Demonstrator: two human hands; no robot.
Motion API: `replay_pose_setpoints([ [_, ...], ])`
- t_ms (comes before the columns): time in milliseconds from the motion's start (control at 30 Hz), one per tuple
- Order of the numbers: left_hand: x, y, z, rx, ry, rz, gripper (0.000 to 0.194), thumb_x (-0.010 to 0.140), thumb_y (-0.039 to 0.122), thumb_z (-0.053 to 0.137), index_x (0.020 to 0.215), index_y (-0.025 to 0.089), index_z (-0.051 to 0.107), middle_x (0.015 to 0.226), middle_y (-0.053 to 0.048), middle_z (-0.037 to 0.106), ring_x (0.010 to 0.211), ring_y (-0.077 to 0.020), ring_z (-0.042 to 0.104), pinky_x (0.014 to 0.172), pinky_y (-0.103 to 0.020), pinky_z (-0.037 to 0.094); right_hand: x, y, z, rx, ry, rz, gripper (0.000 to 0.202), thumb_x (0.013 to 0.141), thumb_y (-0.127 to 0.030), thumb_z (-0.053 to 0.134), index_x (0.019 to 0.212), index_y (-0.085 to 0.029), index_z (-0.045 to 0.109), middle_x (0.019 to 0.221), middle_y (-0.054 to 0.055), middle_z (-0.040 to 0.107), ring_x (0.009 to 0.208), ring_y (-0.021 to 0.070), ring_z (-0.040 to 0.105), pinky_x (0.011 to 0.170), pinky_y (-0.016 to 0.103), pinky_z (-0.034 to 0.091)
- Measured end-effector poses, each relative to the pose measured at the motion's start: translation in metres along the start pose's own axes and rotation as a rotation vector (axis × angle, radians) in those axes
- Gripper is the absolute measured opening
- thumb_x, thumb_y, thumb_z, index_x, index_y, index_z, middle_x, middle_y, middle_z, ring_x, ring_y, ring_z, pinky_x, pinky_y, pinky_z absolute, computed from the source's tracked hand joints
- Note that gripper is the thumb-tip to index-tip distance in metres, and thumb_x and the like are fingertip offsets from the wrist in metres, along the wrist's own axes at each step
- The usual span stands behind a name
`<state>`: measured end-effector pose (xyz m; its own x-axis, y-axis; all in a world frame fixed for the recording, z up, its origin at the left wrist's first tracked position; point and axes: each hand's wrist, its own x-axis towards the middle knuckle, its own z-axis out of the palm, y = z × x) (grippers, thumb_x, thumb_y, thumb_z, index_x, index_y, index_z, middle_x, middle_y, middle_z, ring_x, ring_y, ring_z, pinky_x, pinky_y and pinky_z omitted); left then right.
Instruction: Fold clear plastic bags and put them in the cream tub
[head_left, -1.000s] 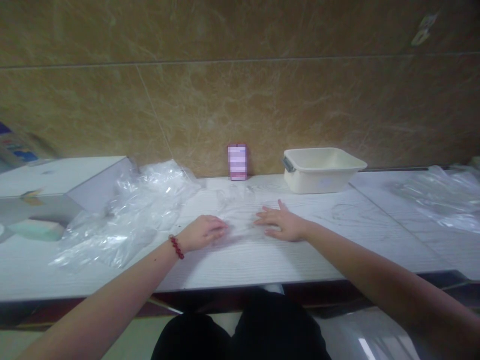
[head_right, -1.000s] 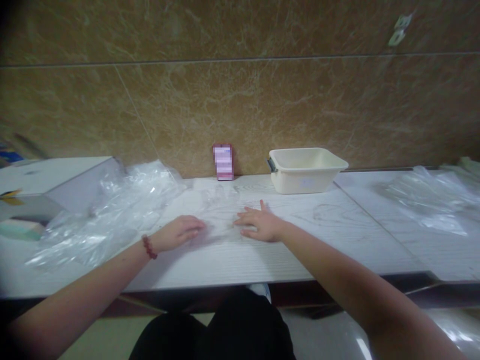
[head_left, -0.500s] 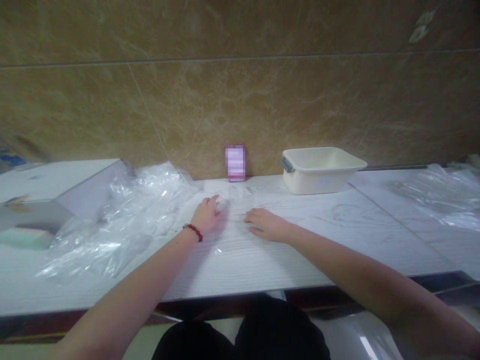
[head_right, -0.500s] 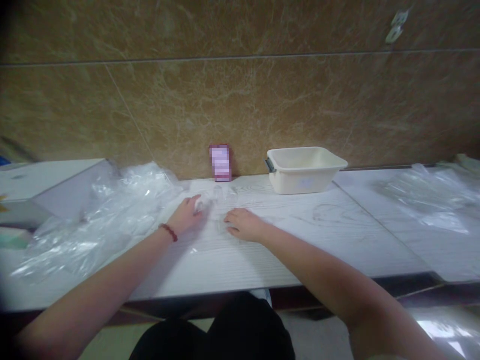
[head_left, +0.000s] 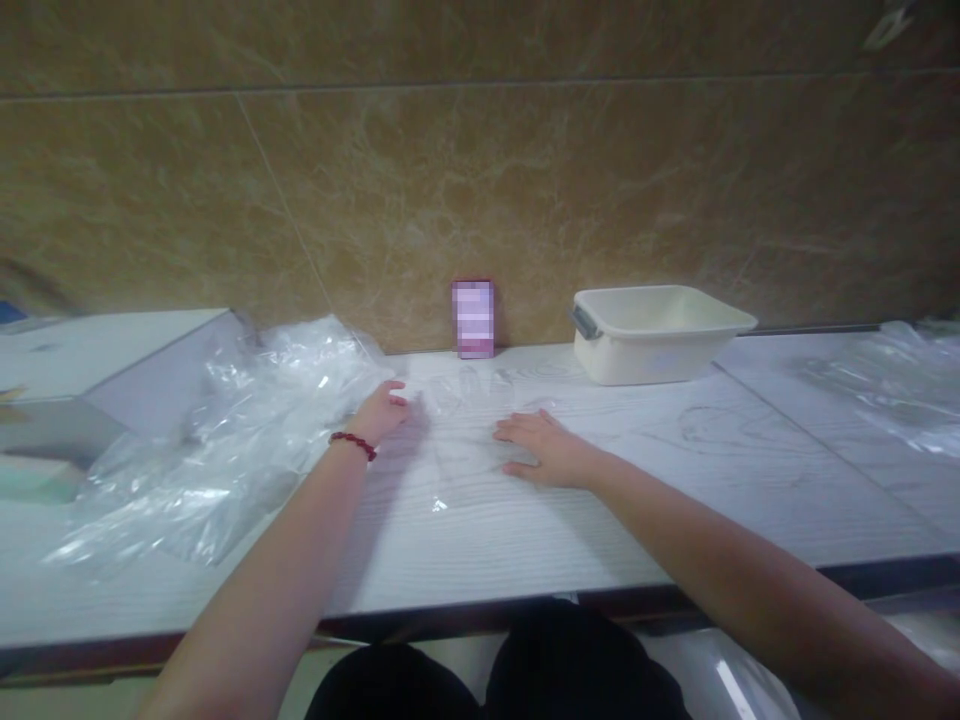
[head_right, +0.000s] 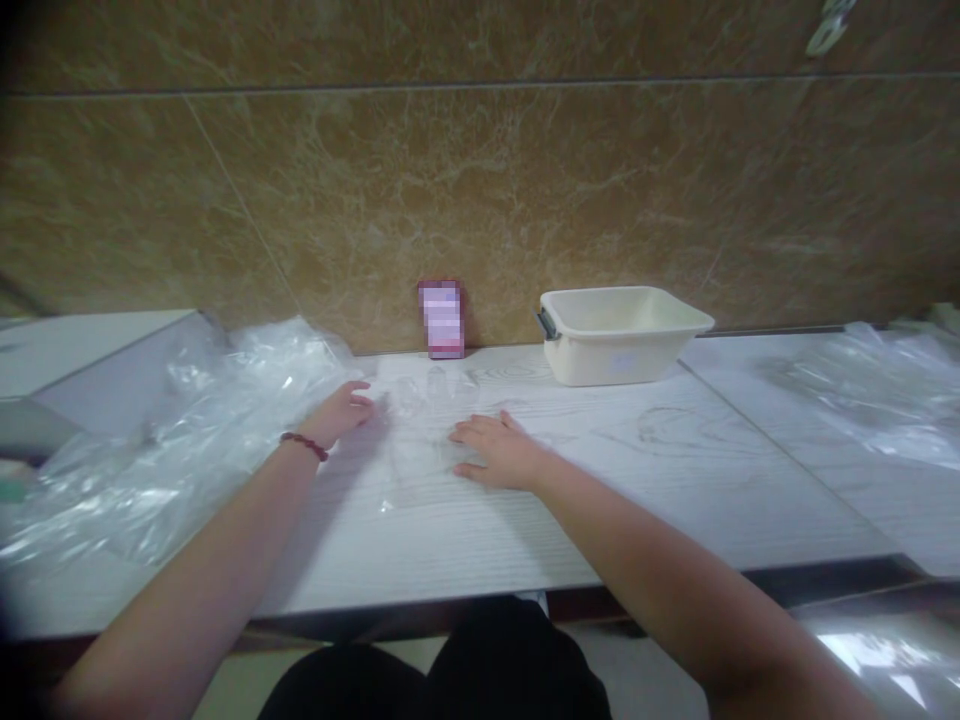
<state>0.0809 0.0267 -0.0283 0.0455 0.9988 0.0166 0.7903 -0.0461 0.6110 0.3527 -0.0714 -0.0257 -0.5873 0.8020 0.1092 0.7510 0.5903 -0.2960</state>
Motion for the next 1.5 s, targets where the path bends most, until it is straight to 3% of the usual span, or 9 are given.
replay_pose_setpoints([
  [133,-0.003,-0.003,-0.006,0.074,0.030,0.015,0.041,0.062,0.016,0.047,0.103,0.016,0.047,0.084,-0.006,0.059,0.064,-0.0152,0.056,0.060,-0.027,0.044,0.000,0.003,-0.001,0.015,0.000,0.013,0.051,0.073,-0.051,0.042,0.117,-0.025,0.042,0.127,0.006,0.038,0.119,0.0224,0.028,0.097,0.048,0.013],
  [267,-0.014,0.018,0.002,0.335,0.247,0.250,0.034,0.070,0.019,0.041,0.102,0.015,0.050,0.097,-0.011,0.055,0.089,-0.0226,0.052,0.081,-0.035,0.038,0.001,0.005,0.000,0.002,-0.002,0.007,0.052,0.073,-0.052,0.042,0.118,-0.026,0.041,0.127,0.005,0.037,0.119,0.0220,0.027,0.097,0.048,0.012],
  [400,-0.039,0.048,0.031,0.293,-0.038,0.633,0.042,0.079,0.036,0.035,0.113,0.014,0.043,0.112,-0.011,0.050,0.104,-0.0202,0.045,0.090,-0.032,0.032,0.002,0.008,0.003,-0.034,0.000,0.014,0.061,0.070,-0.058,0.041,0.123,-0.027,0.035,0.129,0.006,0.034,0.120,0.0234,0.026,0.097,0.047,0.014],
  [467,-0.049,0.056,0.044,0.338,-0.167,0.700,0.056,0.076,0.050,0.035,0.120,0.015,0.037,0.122,-0.012,0.042,0.113,-0.0228,0.036,0.094,-0.036,0.025,0.002,0.010,0.004,-0.064,0.006,0.044,0.071,0.068,-0.062,0.039,0.127,-0.024,0.029,0.132,0.008,0.029,0.121,0.0250,0.022,0.097,0.046,0.014],
  [700,-0.048,0.041,0.039,0.566,-0.355,0.492,0.096,0.055,0.073,0.038,0.132,0.022,0.010,0.138,-0.013,0.006,0.124,-0.0330,0.002,0.094,-0.053,0.006,0.002,0.026,0.002,-0.152,-0.040,0.228,0.087,0.061,-0.071,0.034,0.131,-0.022,0.018,0.136,0.011,0.015,0.124,0.0295,0.011,0.097,0.050,0.008],
  [933,-0.041,0.028,0.014,0.613,-0.440,0.387,0.109,0.047,0.072,0.046,0.132,0.020,0.002,0.137,-0.015,-0.003,0.123,-0.0350,-0.004,0.089,-0.061,0.003,-0.005,0.043,-0.009,-0.151,-0.163,0.336,0.094,0.054,-0.072,0.043,0.131,-0.030,0.010,0.138,0.011,0.005,0.123,0.0363,0.001,0.086,0.064,0.001],
  [1233,-0.043,0.024,0.002,0.657,-0.498,0.327,0.115,0.042,0.068,0.053,0.132,0.020,-0.001,0.136,-0.018,-0.006,0.122,-0.0383,-0.005,0.084,-0.066,0.007,-0.010,0.047,-0.015,-0.148,-0.236,0.343,0.096,0.053,-0.066,0.052,0.131,-0.033,0.008,0.138,0.010,0.003,0.121,0.0382,-0.007,0.085,0.065,0.001],
  [1400,-0.039,0.019,0.003,0.663,-0.429,0.294,0.112,0.044,0.072,0.048,0.132,0.019,0.003,0.136,-0.020,0.000,0.122,-0.0388,-0.001,0.085,-0.065,0.007,-0.006,0.053,-0.011,-0.168,-0.050,0.462,0.081,0.063,-0.066,0.040,0.131,-0.029,0.015,0.136,0.009,0.016,0.123,0.0357,0.005,0.088,0.062,0.008],
  [1500,-0.036,0.023,0.007,0.649,-0.297,0.270,0.098,0.056,0.073,0.034,0.132,0.017,0.008,0.136,-0.019,0.008,0.123,-0.0364,0.003,0.088,-0.062,0.005,0.002,0.058,-0.016,-0.179,0.148,0.516,0.058,0.077,-0.051,0.034,0.126,-0.020,0.031,0.127,0.011,0.036,0.118,0.0264,0.027,0.094,0.045,0.022],
])
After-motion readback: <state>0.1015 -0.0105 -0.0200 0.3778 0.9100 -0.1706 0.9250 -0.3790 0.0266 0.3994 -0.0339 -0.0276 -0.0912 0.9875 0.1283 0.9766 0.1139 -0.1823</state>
